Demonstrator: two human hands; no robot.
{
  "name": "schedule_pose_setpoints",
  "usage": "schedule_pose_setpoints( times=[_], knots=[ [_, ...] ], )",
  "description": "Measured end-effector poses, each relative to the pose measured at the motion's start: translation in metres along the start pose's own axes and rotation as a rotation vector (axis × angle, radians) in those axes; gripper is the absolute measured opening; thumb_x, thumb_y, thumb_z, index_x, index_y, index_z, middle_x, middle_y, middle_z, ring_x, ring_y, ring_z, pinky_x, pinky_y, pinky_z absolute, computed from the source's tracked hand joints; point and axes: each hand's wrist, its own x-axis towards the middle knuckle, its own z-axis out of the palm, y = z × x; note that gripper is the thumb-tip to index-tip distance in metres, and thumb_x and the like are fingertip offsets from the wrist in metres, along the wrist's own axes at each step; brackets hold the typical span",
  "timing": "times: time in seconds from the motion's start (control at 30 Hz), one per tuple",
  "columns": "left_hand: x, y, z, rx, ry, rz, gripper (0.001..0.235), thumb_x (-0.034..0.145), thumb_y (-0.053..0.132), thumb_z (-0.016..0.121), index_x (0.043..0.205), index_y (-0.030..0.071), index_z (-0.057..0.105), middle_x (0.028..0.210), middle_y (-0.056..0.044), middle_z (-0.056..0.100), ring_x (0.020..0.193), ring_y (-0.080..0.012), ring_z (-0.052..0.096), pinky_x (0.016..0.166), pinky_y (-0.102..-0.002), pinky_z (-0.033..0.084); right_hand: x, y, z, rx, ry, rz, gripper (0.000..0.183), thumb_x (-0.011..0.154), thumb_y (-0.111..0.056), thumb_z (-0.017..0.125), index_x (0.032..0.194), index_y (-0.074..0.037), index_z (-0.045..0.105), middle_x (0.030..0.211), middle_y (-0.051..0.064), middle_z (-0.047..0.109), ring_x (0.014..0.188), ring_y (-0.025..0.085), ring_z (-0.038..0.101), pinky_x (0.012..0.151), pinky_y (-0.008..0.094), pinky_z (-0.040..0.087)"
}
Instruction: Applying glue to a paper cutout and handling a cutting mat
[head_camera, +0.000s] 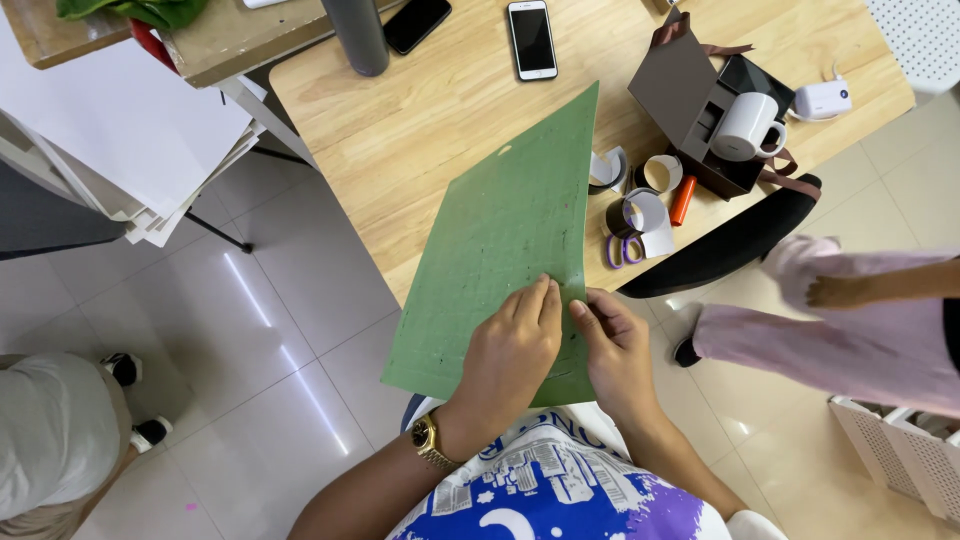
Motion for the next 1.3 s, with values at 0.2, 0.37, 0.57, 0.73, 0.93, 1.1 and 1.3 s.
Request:
schedule_pose_setpoints(
  times=[0.2, 0.37, 0.57, 0.73, 0.93, 1.1, 1.3],
  knots=[
    [-0.002, -0.008, 0.003, -0.044, -0.030, -0.012, 0.019, 0.091, 0.007, 0.074, 0.109, 0.004, 0.076, 0.103, -0.012, 0.075, 0.095, -0.0197, 0.075, 0.079, -0.020, 0.061, 0.000, 0.015, -0.001, -0.007, -0.021, -0.003, 0.014, 0.100, -0.008, 0.066, 0.099, -0.003, 0.079, 0.072, 0.002, 0.066, 0.072, 0.010, 0.055, 0.069, 0.026, 0.050],
    [0.003, -0.016, -0.017, -0.180, -0.072, -0.075, 0.018, 0.094, 0.008, 0.073, 0.110, 0.002, 0.076, 0.103, -0.015, 0.076, 0.095, -0.0206, 0.075, 0.078, -0.022, 0.061, 0.002, 0.012, 0.004, -0.045, -0.055, -0.007, 0.015, 0.100, -0.007, 0.066, 0.100, 0.000, 0.079, 0.075, 0.004, 0.068, 0.076, 0.010, 0.056, 0.073, 0.028, 0.052],
    [-0.001, -0.034, -0.013, -0.228, -0.079, -0.143, 0.017, 0.097, 0.010, 0.071, 0.110, 0.001, 0.076, 0.104, -0.015, 0.075, 0.096, -0.0210, 0.075, 0.080, -0.024, 0.062, 0.014, 0.025, 0.014, 0.012, -0.113, 0.015, 0.013, 0.098, -0.006, 0.067, 0.101, -0.002, 0.079, 0.075, 0.004, 0.070, 0.076, 0.009, 0.057, 0.075, 0.026, 0.052],
    [-0.009, -0.046, 0.003, -0.097, -0.067, -0.171, 0.018, 0.097, 0.011, 0.071, 0.112, 0.002, 0.076, 0.105, -0.012, 0.073, 0.097, -0.0192, 0.075, 0.080, -0.024, 0.062, 0.033, 0.046, 0.030, 0.021, -0.181, 0.036, 0.015, 0.099, -0.005, 0.065, 0.101, -0.001, 0.079, 0.075, 0.004, 0.069, 0.075, 0.011, 0.058, 0.075, 0.026, 0.052],
    [-0.020, -0.057, 0.067, 0.047, -0.167, -0.291, 0.020, 0.092, 0.008, 0.074, 0.111, 0.002, 0.074, 0.105, -0.011, 0.072, 0.095, -0.0180, 0.074, 0.078, -0.020, 0.062, 0.089, 0.116, 0.032, -0.077, -0.335, 0.169, 0.015, 0.099, -0.011, 0.067, 0.098, -0.004, 0.081, 0.076, 0.007, 0.071, 0.075, 0.014, 0.060, 0.071, 0.028, 0.051],
    [-0.045, -0.064, 0.160, -0.124, -0.355, -0.564, 0.019, 0.096, 0.017, 0.068, 0.113, 0.010, 0.070, 0.116, -0.007, 0.069, 0.103, -0.0223, 0.072, 0.080, -0.032, 0.062, 0.183, 0.226, 0.013, -0.420, -0.396, 0.201, 0.027, 0.094, -0.007, 0.068, 0.120, 0.001, 0.072, 0.091, 0.021, 0.075, 0.083, 0.024, 0.067, 0.075, 0.039, 0.053],
    [-0.099, -0.049, 0.241, -0.192, -0.919, -0.921, 0.054, 0.102, 0.015, 0.058, 0.153, 0.008, 0.042, 0.167, -0.019, 0.026, 0.146, -0.0448, 0.037, 0.111, -0.065, 0.040, 0.356, 0.391, 0.004, -1.050, -0.645, 0.190, 0.054, 0.093, -0.037, 0.072, 0.141, -0.016, 0.063, 0.137, 0.019, 0.067, 0.127, 0.037, 0.064, 0.098, 0.049, 0.057]
  ],
)
